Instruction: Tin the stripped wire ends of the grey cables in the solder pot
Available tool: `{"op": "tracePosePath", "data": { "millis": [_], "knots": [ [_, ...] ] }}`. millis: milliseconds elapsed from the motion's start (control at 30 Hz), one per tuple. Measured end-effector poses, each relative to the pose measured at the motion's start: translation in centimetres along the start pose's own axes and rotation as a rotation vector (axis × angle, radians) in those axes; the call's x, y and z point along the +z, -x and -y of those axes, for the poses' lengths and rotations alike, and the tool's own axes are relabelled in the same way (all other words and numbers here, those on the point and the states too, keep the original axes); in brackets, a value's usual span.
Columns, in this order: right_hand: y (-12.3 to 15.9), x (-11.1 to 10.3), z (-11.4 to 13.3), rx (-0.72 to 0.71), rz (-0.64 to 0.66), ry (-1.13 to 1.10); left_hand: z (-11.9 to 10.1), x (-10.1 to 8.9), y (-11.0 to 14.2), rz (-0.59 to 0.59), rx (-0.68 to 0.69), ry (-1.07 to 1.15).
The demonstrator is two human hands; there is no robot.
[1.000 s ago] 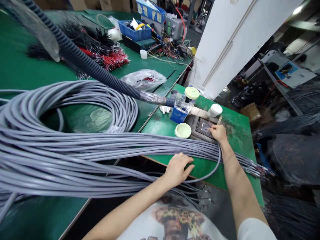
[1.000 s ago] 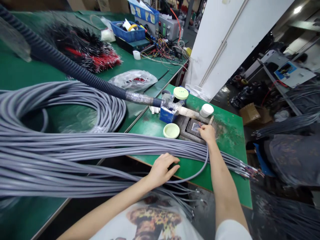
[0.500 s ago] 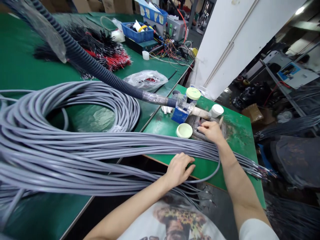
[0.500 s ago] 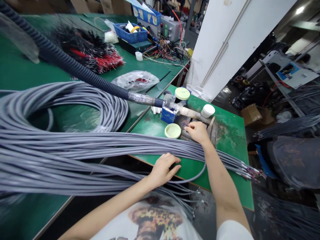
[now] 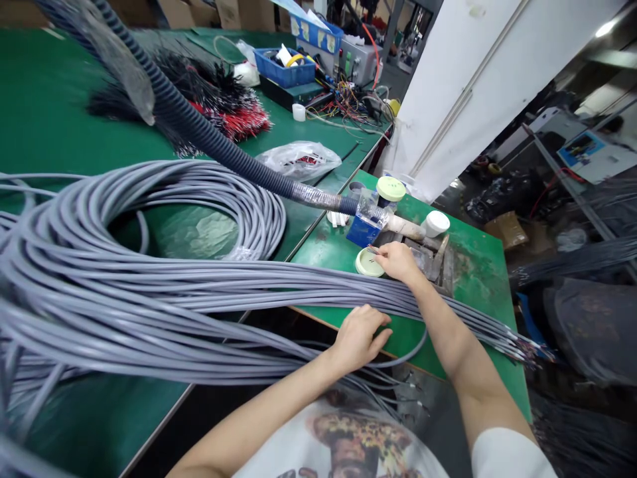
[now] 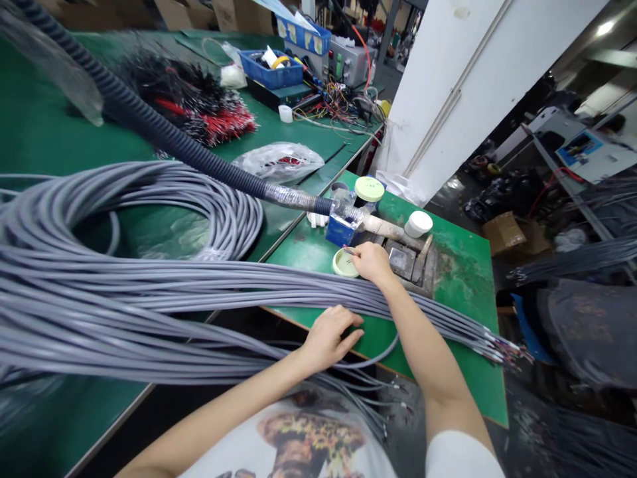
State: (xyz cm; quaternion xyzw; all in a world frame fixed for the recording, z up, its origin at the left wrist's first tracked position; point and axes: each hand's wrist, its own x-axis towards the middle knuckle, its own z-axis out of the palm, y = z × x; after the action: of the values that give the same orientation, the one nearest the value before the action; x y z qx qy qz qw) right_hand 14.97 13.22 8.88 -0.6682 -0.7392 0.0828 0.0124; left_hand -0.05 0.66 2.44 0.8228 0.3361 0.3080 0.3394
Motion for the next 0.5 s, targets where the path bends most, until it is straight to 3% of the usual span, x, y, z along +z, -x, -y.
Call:
{"op": "tracePosePath", "data": {
  "millis": [300,500],
  "knots": [
    [0.1,-0.6,0.0,-0.025,-0.037,0.018,0.1,0.1,0.0,0.004,0.001,0.006],
    [1.5,-2.8,-5.6,0.105,-0.153,-0.008,0.0,-0.1,0.0,0.011,0.001,0.017]
  ]
}}
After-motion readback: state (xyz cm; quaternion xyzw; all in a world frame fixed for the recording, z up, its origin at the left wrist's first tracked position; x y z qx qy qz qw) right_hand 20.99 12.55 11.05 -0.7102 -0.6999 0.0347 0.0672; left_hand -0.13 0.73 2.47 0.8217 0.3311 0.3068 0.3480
